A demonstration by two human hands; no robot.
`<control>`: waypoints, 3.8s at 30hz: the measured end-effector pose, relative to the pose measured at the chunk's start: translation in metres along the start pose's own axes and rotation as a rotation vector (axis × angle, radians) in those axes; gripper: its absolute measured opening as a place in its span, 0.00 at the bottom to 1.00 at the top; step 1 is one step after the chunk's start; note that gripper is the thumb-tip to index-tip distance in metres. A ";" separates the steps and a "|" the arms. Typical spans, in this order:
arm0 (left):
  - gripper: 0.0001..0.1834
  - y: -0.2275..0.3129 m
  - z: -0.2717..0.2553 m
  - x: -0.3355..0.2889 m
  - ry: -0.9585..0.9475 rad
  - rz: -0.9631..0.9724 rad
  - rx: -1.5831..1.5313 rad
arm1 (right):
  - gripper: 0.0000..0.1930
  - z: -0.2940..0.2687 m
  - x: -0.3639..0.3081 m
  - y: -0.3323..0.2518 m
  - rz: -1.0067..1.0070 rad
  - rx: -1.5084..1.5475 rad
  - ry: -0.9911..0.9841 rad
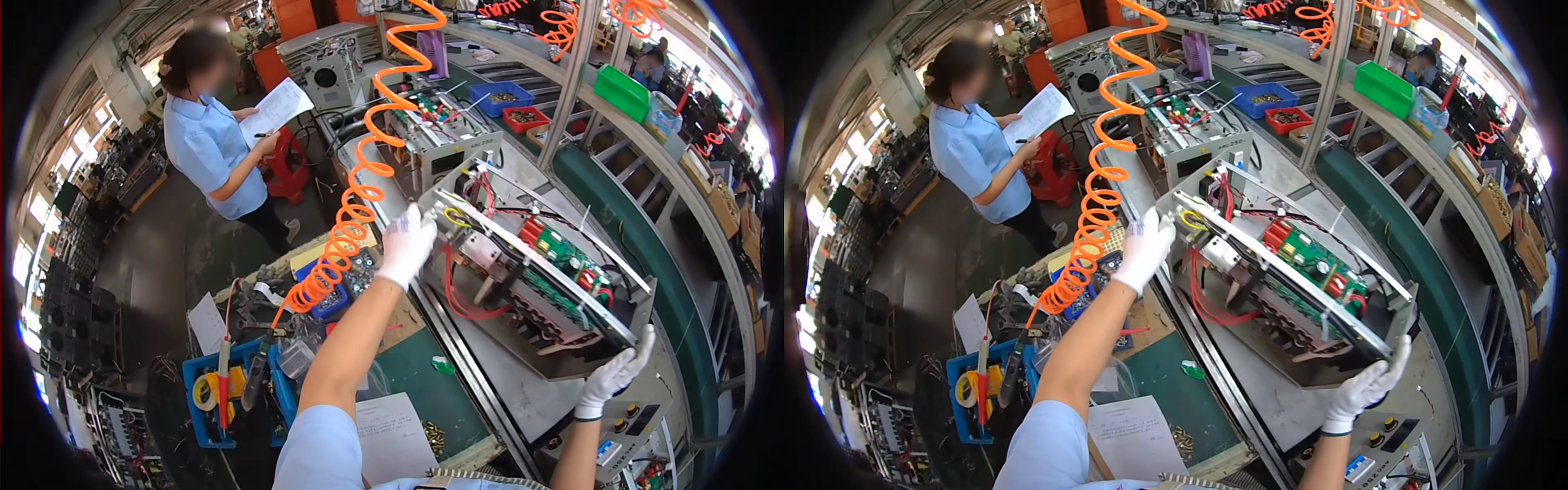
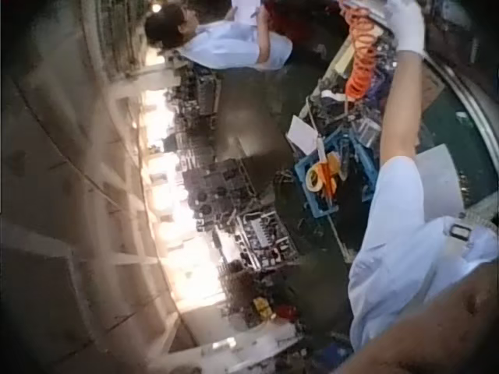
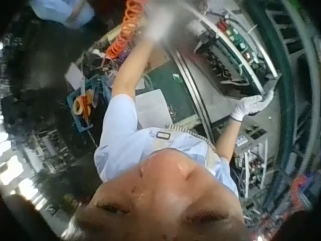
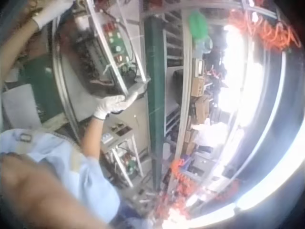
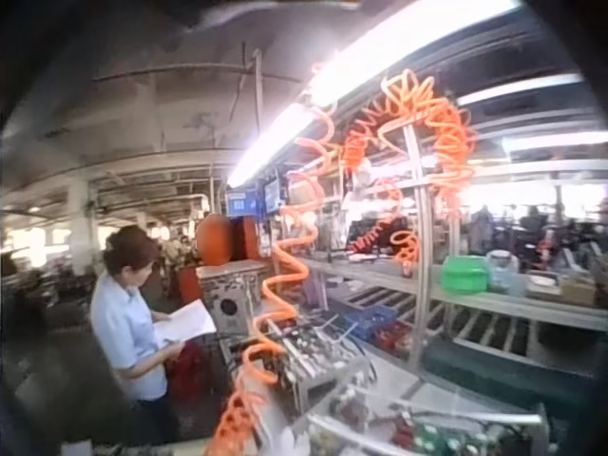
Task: The person assembles an electronic device on a factory assembly line. They connect various wires to circuit boards, secure components with zip ties, and organize the internal wiring of a metal chassis. The task involves precise hand movements to route cables and fasten them neatly within the device.
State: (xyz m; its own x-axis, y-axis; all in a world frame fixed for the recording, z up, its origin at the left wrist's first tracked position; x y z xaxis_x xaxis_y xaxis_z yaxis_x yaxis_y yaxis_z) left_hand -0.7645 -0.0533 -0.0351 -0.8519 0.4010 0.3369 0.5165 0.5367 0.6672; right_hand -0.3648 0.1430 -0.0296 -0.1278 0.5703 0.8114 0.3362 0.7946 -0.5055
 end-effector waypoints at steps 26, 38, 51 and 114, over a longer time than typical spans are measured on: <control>0.10 0.085 -0.016 -0.260 -1.244 0.143 -1.048 | 0.01 -0.059 -0.025 -0.113 0.365 0.507 -0.841; 0.15 0.138 -0.036 -0.217 -0.946 0.501 -0.096 | 0.20 -0.047 -0.009 -0.116 -0.276 0.171 -0.668; 0.14 0.081 0.012 -0.130 -0.572 -0.385 -0.958 | 0.06 0.002 -0.033 -0.040 0.229 -0.054 -0.535; 0.09 0.096 0.036 -0.139 -0.423 -0.508 -1.290 | 0.07 0.091 -0.051 -0.070 0.658 0.565 -0.543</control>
State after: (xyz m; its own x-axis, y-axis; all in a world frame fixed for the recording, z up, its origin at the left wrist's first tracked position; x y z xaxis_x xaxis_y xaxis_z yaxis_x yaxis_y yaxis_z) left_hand -0.5929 -0.0310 -0.0418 -0.7091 0.6820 -0.1790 -0.4582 -0.2527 0.8522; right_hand -0.4667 0.0771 -0.0617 -0.5297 0.8345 0.1515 0.0217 0.1919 -0.9812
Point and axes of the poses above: each hand's wrist, its own x-axis towards the middle knuckle, its own z-axis out of the palm, y = z × x, the point moved 3 cm from there along x, towards the middle knuckle, and after that the axes turned 5 degrees about -x, right-handed, at the moved point
